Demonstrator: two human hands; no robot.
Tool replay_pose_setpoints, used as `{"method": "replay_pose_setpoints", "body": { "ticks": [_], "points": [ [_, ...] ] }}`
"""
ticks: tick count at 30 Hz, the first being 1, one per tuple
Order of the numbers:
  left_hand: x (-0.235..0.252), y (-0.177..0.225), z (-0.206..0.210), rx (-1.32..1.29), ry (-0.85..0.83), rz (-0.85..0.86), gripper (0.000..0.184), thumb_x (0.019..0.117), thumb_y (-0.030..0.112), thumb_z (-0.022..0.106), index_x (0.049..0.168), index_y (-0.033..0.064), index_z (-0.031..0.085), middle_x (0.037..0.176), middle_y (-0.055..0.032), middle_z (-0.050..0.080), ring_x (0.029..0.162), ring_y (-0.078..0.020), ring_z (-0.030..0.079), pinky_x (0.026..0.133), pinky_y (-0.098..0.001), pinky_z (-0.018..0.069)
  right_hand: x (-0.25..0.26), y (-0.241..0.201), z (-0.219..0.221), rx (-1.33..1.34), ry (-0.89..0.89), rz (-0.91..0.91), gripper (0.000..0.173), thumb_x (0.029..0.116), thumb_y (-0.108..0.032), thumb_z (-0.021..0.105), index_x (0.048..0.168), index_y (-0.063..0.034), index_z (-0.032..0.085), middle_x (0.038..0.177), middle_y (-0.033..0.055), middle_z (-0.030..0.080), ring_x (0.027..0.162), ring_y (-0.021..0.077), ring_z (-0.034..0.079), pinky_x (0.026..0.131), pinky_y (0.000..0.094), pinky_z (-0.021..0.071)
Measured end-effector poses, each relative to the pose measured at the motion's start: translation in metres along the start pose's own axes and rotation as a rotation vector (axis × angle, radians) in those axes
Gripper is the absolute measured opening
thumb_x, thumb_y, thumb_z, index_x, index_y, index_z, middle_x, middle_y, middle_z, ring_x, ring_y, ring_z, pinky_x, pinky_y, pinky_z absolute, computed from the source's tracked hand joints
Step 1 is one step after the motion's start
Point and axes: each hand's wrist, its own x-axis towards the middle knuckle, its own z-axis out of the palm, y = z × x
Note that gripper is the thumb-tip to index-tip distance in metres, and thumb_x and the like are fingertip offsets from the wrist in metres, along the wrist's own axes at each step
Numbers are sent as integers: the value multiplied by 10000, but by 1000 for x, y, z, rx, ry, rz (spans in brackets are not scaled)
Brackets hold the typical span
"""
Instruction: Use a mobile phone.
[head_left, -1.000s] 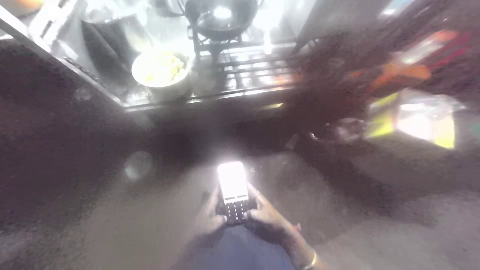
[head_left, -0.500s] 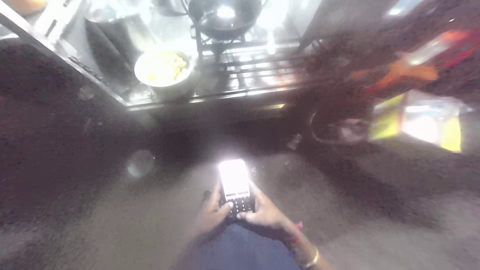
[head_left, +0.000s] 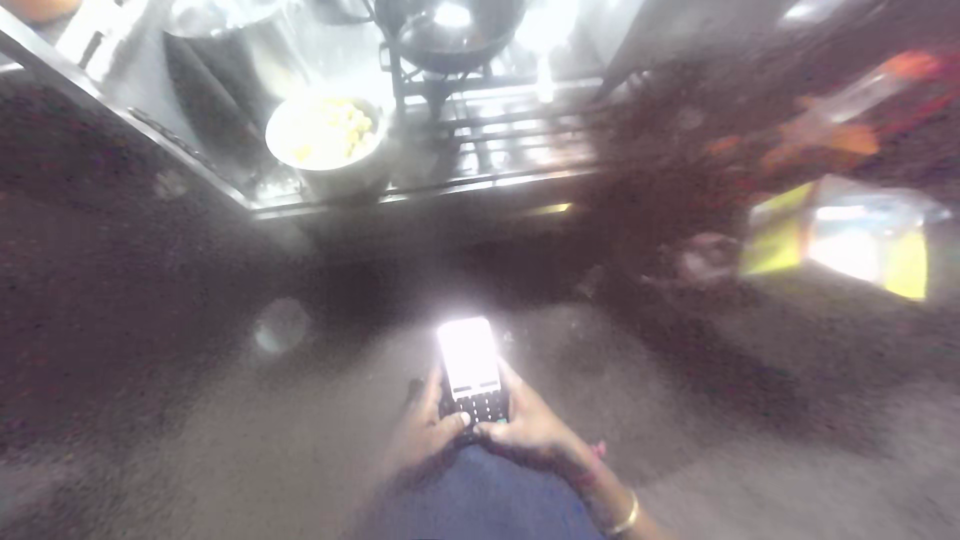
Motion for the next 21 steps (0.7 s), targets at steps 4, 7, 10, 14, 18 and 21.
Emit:
{"method": "replay_pose_setpoints", "body": {
  "ticks": [4, 7, 10, 14, 18, 21],
  "points": [
    [-2, -1, 1, 14, 1, 3, 777, 914, 71, 618, 1488, -147, 142, 1274, -101, 611, 1098, -42, 644, 962, -256, 553, 0, -4, 0, 9, 2, -54, 874, 765, -10, 783, 1488, 39, 296, 1263, 28, 672, 1096, 61, 680, 960, 255, 582],
    [-3, 1, 2, 38, -1, 4, 775, 897, 52, 619, 1485, -150, 156, 1258, -99, 618, 1083, -37, 647, 947, -249, 556, -2, -7, 1, 109, -3, -85, 643, 910, -20, 644, 1462, 52, 321, 1219, 28, 686, 1048, 65, 692, 932, 261, 588],
    [-6, 5, 3, 72, -1, -32, 795, 880, 42, 619, 1494, -153, 153, 1266, -106, 620, 1089, -33, 646, 956, -245, 552, -4, -8, 6, 155, 44, -85, 504, 972, -23, 543, 1441, 37, 367, 1164, 28, 708, 1009, 77, 705, 921, 271, 592],
    [-9, 7, 5, 102, 0, -63, 792, 868, 46, 628, 1489, -143, 173, 1242, -109, 630, 1069, -39, 654, 938, -245, 559, -7, -4, 11, 205, 95, -86, 489, 978, -4, 520, 1446, 31, 383, 1146, 44, 714, 986, 105, 715, 909, 295, 600],
    [-12, 2, 5, 92, -16, -12, 800, 843, 27, 606, 1485, -149, 163, 1247, -109, 628, 1071, -52, 658, 939, -262, 564, -9, -3, 13, 218, 92, -88, 507, 971, 0, 527, 1453, 28, 369, 1146, 35, 721, 980, 103, 721, 903, 300, 607],
    [-14, -4, 3, 100, -30, 27, 849, 821, 51, 594, 1499, -160, 129, 1287, -121, 622, 1111, -61, 650, 967, -280, 556, -11, -1, 14, 234, 84, -91, 507, 967, -1, 523, 1450, 27, 370, 1140, 35, 722, 975, 106, 721, 901, 303, 608]
  ]
}}
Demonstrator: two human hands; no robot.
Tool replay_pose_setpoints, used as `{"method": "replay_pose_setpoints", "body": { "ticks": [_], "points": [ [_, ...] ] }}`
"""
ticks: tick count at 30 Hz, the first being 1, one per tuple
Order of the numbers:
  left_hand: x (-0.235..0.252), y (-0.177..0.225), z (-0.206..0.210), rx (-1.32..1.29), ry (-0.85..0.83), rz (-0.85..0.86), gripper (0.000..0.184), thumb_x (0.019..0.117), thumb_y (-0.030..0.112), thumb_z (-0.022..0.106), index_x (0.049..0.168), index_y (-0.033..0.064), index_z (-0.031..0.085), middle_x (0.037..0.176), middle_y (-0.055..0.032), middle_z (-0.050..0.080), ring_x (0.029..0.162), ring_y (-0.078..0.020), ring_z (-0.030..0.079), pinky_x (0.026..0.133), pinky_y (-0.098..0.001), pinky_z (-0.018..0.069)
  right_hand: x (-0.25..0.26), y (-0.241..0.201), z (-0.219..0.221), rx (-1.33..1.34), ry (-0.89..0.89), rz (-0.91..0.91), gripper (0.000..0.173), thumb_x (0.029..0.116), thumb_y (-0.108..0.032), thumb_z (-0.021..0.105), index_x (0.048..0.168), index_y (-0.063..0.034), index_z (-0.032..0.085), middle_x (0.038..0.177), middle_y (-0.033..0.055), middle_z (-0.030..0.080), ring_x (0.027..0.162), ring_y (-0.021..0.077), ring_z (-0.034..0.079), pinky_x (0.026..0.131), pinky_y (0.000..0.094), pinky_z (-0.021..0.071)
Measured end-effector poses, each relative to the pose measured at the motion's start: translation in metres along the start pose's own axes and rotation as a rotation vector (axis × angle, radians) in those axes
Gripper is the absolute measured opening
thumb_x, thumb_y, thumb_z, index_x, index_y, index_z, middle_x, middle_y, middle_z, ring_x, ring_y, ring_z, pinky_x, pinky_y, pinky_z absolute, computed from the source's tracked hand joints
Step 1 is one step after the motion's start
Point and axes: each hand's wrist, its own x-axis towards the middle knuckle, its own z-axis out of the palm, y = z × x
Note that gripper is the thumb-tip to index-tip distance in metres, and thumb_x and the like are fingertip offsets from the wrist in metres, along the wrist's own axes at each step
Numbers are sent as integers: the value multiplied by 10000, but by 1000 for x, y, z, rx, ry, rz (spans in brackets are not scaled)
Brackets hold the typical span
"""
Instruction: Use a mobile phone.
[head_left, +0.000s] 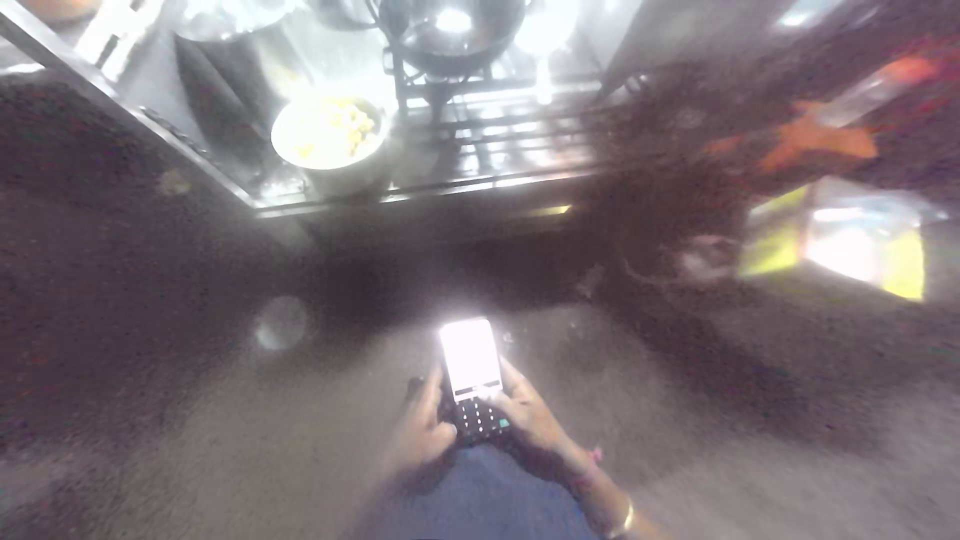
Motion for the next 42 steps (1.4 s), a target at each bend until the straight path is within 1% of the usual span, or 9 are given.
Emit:
{"method": "replay_pose_setpoints", "body": {
  "ticks": [4, 6, 8, 16, 19, 22, 28, 36, 42],
  "points": [
    [-1, 1, 2, -7, 9, -25, 867, 813, 61, 588, 1511, -145, 118, 1294, -120, 621, 1117, -59, 649, 970, -284, 556, -3, 0, 2, 15, 21, 20, 461, 972, 4, 518, 1420, 5, 407, 1115, 20, 724, 955, 98, 722, 885, 294, 610],
    [-2, 4, 4, 23, 28, -61, 879, 804, 47, 582, 1517, -165, 115, 1350, -157, 581, 1153, -38, 616, 992, -254, 526, -3, -1, 2, -14, 33, 26, 456, 966, -7, 522, 1409, 1, 413, 1103, 3, 725, 943, 79, 719, 871, 279, 611],
    [-2, 5, 6, 10, 39, -91, 876, 806, 32, 581, 1524, -158, 117, 1375, -161, 560, 1158, -32, 607, 994, -240, 519, -4, -1, 2, 6, 35, 26, 462, 973, -12, 529, 1418, 15, 408, 1114, 28, 721, 952, 101, 720, 885, 297, 608],
    [2, 6, 9, -36, 16, -59, 850, 816, 28, 573, 1521, -123, 125, 1317, -94, 600, 1112, -36, 633, 967, -256, 546, -6, -2, 1, -11, 68, 52, 460, 962, 11, 533, 1408, 12, 422, 1102, 25, 726, 940, 96, 722, 874, 289, 610],
    [2, 1, 8, -39, 5, -38, 856, 821, 31, 580, 1527, -118, 120, 1322, -104, 608, 1134, -67, 639, 979, -286, 551, -8, -2, 3, 12, 70, 46, 446, 960, 23, 516, 1398, 5, 431, 1098, 40, 727, 936, 112, 725, 867, 307, 616],
    [1, 3, 8, -21, 5, -45, 869, 816, 24, 587, 1530, -124, 113, 1327, -108, 606, 1141, -57, 634, 987, -278, 544, -8, -2, 2, 15, 68, 46, 455, 962, 1, 519, 1407, 6, 425, 1104, 41, 726, 942, 112, 724, 873, 312, 614],
    [1, 9, 6, 17, 13, -135, 879, 824, 33, 603, 1545, -94, 119, 1290, -113, 617, 1089, -53, 648, 941, -269, 558, -7, -2, 1, -25, 86, 81, 469, 964, -33, 535, 1418, 4, 422, 1094, 42, 721, 924, 107, 722, 854, 298, 614],
    [0, -2, 6, -32, 1, -27, 850, 838, 10, 591, 1529, -124, 115, 1303, -99, 627, 1118, -51, 650, 972, -272, 555, -7, 1, -1, -15, 54, 7, 473, 958, 7, 512, 1418, 30, 408, 1104, 66, 728, 940, 129, 730, 872, 320, 617],
    [3, 0, 6, -39, -8, -13, 837, 836, 4, 581, 1516, -138, 114, 1288, -96, 628, 1107, -46, 651, 963, -269, 558, -6, 0, -1, -9, 61, 9, 481, 956, 17, 519, 1424, 36, 405, 1122, 68, 723, 957, 132, 726, 885, 321, 611]
  ]
}}
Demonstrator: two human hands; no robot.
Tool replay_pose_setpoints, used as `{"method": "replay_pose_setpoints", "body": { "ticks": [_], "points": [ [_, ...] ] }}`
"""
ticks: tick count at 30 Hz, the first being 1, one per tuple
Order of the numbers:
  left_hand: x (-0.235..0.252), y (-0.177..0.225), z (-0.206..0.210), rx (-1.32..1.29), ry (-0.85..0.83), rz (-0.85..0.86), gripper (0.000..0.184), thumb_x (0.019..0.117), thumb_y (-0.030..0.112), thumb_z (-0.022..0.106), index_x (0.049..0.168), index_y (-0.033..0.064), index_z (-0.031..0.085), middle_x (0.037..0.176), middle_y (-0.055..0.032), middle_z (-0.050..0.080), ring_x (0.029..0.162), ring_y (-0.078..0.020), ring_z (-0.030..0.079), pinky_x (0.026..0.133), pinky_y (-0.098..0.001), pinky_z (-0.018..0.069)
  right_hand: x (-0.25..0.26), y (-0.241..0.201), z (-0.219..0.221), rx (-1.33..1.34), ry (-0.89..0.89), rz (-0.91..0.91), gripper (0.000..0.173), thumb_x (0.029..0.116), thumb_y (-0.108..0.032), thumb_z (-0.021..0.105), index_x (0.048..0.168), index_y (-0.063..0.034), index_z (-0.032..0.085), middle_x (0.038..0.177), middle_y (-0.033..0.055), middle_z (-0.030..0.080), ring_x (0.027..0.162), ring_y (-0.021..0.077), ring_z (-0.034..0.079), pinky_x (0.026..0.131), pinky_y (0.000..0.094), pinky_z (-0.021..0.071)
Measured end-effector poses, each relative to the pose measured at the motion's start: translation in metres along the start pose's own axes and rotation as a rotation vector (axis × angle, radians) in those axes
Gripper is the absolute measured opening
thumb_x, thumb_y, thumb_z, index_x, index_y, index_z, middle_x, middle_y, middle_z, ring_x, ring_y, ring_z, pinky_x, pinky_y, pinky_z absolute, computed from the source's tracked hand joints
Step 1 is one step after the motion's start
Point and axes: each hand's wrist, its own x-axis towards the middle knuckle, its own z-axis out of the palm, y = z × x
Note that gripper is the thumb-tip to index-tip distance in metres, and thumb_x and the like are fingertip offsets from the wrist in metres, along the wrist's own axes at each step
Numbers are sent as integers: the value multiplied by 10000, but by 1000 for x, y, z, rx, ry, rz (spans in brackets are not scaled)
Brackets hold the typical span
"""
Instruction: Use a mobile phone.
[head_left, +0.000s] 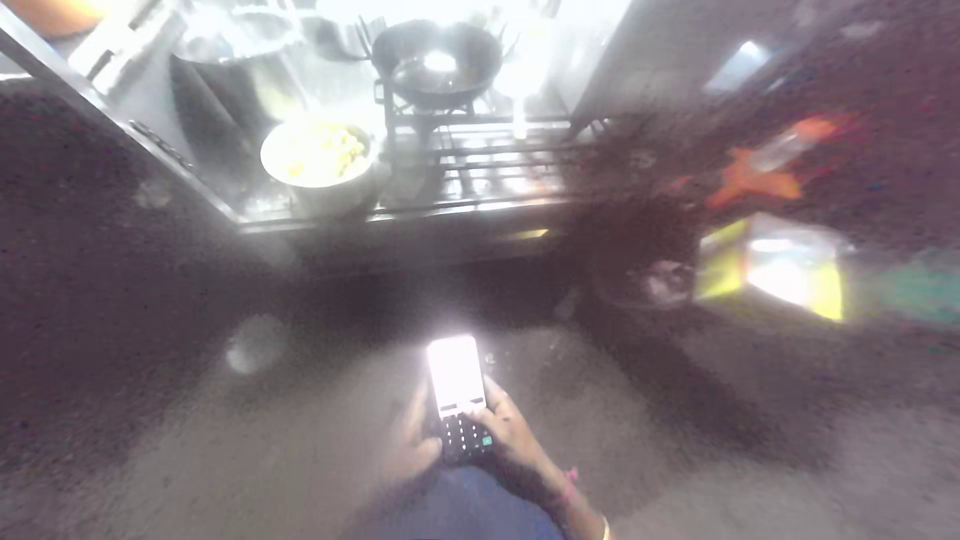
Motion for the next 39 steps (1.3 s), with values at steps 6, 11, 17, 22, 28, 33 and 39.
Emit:
{"method": "replay_pose_setpoints", "body": {
  "ticks": [6, 11, 17, 22, 28, 33, 39],
  "points": [
    [2, -5, -5, 71, -3, 23, 779, 837, 58, 598, 1485, -132, 209, 1236, -83, 644, 1058, -21, 653, 925, -250, 563, 4, 0, -3, -49, -33, -12, 463, 956, -31, 559, 1396, 22, 426, 1134, 23, 713, 974, 80, 709, 894, 278, 598],
    [3, -8, -8, 59, 9, 5, 791, 836, 93, 629, 1477, -139, 228, 1242, -92, 627, 1067, -25, 638, 937, -240, 548, 7, 3, -8, -79, -76, -17, 535, 922, -56, 631, 1403, 28, 414, 1146, 9, 710, 991, 66, 702, 895, 271, 595],
    [1, -3, -10, 53, 16, -20, 780, 815, 51, 614, 1470, -148, 242, 1234, -73, 644, 1058, 10, 634, 930, -217, 541, 3, 3, -29, -190, -315, 44, 1067, 742, -25, 797, 1569, 10, 124, 1400, 44, 584, 1204, 75, 629, 1031, 282, 547],
    [5, -4, -9, -28, -11, 4, 780, 825, 43, 618, 1478, -123, 226, 1238, -40, 650, 1071, -4, 644, 941, -235, 553, -3, 7, -34, -64, -342, 124, 1145, 718, 42, 757, 1610, -62, 47, 1408, 76, 585, 1210, 159, 641, 1026, 365, 561],
    [8, -2, -8, -55, -23, -38, 818, 818, 26, 602, 1503, -113, 176, 1247, -46, 641, 1062, -9, 650, 931, -238, 557, -2, 3, -34, -131, -318, 93, 1115, 708, 24, 761, 1591, -33, 82, 1388, 39, 593, 1192, 99, 642, 1017, 311, 562],
    [10, -3, -10, -54, -24, -46, 799, 816, 36, 602, 1494, -104, 204, 1234, -34, 645, 1051, -7, 651, 923, -240, 561, 1, 7, -35, -108, -319, 79, 1108, 713, 22, 784, 1581, -40, 99, 1353, 41, 622, 1172, 114, 659, 1011, 325, 572],
    [10, 0, -11, 84, -45, -75, 886, 809, 47, 694, 1505, -134, 176, 1285, -119, 605, 1084, -17, 632, 965, -222, 532, 2, 7, -35, -173, -279, 81, 1098, 705, -6, 812, 1576, -48, 145, 1345, 44, 624, 1159, 112, 661, 997, 321, 578]
  ]
}}
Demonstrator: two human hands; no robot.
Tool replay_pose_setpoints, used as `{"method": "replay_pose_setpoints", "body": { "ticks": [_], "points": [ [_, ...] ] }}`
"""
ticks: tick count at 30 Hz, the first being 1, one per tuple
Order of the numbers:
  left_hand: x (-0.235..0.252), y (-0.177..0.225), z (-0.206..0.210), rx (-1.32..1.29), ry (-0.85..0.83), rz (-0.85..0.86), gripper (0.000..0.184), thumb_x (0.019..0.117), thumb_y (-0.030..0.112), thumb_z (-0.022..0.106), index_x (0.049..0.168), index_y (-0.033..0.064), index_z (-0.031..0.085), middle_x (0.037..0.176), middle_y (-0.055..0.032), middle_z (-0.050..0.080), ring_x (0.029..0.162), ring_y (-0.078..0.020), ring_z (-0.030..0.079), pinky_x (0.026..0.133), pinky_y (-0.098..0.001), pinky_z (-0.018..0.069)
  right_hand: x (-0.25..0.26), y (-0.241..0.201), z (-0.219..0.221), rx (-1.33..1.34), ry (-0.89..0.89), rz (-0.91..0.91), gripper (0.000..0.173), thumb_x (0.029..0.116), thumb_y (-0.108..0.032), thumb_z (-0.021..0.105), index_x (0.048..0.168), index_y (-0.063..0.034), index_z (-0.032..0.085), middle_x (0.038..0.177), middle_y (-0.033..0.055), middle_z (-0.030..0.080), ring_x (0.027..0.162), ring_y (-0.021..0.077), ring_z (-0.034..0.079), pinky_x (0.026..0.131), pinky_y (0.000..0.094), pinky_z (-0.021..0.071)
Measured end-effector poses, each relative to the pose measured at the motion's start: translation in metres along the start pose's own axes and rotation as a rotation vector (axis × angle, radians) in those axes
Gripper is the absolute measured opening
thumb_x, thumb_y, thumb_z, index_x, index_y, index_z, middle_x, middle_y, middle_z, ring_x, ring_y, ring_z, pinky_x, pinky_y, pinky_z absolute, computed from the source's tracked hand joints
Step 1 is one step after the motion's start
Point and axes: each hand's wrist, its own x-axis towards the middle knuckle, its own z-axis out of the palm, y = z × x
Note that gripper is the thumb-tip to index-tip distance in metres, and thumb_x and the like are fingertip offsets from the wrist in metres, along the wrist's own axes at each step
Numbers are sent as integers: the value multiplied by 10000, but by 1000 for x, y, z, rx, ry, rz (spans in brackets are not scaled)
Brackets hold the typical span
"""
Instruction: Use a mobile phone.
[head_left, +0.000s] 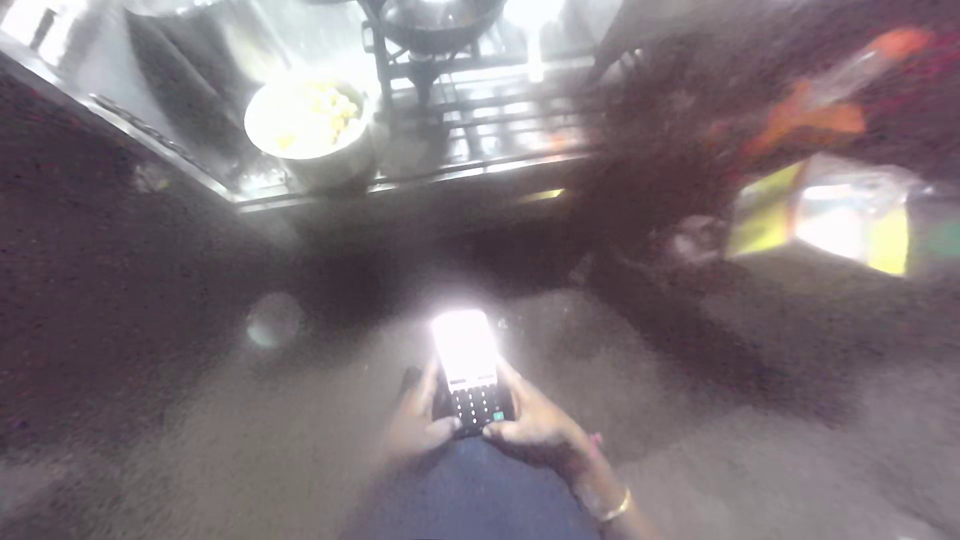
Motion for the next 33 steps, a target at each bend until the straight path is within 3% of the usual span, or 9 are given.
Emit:
{"method": "replay_pose_setpoints", "body": {
  "ticks": [3, 5, 10, 13, 16, 19, 26, 30, 33],
  "points": [
    [-2, 7, 0, 178, -79, -179, 1141, 794, 229, 804, 1566, -102, 31, 1437, -216, 511, 1243, -91, 574, 1076, -268, 461, -2, 1, 0, 28, 20, 6, 1092, 712, 6, 801, 1581, -51, 142, 1337, 57, 630, 1155, 138, 668, 991, 347, 584],
    [0, 9, 3, 183, -113, -217, 1206, 785, 261, 831, 1571, -76, -20, 1437, -204, 515, 1249, -97, 580, 1081, -281, 471, -3, 1, 1, 36, 31, -17, 1094, 715, 5, 795, 1578, -33, 125, 1338, 57, 629, 1153, 131, 668, 986, 339, 586],
    [4, 2, 5, 157, -92, -89, 1102, 854, 209, 775, 1555, -106, -15, 1411, -216, 522, 1200, -63, 603, 1045, -251, 494, -3, -1, 2, 45, 51, -67, 1083, 715, 43, 778, 1573, -3, 118, 1325, 33, 644, 1142, 104, 673, 984, 312, 587],
    [5, 7, 7, 168, -76, -121, 1115, 843, 217, 789, 1561, -94, -5, 1390, -196, 549, 1191, -61, 610, 1040, -259, 500, -2, -1, 2, 59, 57, -103, 1068, 716, 52, 769, 1570, -4, 131, 1334, 45, 639, 1149, 120, 672, 987, 328, 587],
    [2, 13, 9, 171, -41, -174, 1134, 833, 252, 797, 1578, -84, 11, 1499, -230, 456, 1304, -112, 543, 1101, -290, 449, -4, 1, 1, -37, 91, -122, 1099, 724, -28, 814, 1576, 45, 123, 1412, 70, 582, 1214, 80, 623, 1033, 278, 546],
    [2, 11, 9, 158, -26, -199, 1141, 824, 291, 806, 1584, -66, 33, 1500, -217, 457, 1301, -118, 546, 1089, -295, 463, -4, 2, 1, -35, 102, -107, 1126, 715, -26, 831, 1579, 38, 112, 1404, 60, 588, 1200, 66, 628, 1021, 266, 550],
    [4, 2, 7, 159, -51, -10, 1098, 831, 225, 792, 1546, -130, 38, 1469, -218, 482, 1283, -57, 546, 1085, -240, 455, -4, 0, 1, -2, 89, -142, 1128, 707, 3, 813, 1575, 47, 95, 1412, 46, 585, 1218, 69, 622, 1034, 272, 548],
    [1, 6, 8, 159, -29, -81, 1137, 817, 266, 807, 1555, -122, 34, 1432, -238, 512, 1248, -87, 577, 1062, -261, 475, -4, -2, 2, -28, 87, -123, 1121, 720, -31, 822, 1575, 45, 100, 1429, 50, 565, 1236, 55, 603, 1056, 260, 525],
    [0, 3, 7, 152, -33, -78, 1149, 805, 250, 813, 1559, -115, 26, 1467, -242, 484, 1300, -112, 553, 1098, -281, 458, -4, -5, 3, -58, 113, -48, 1102, 704, -57, 799, 1557, 84, 115, 1404, 61, 571, 1192, 7, 605, 1023, 214, 520]
  ]
}}
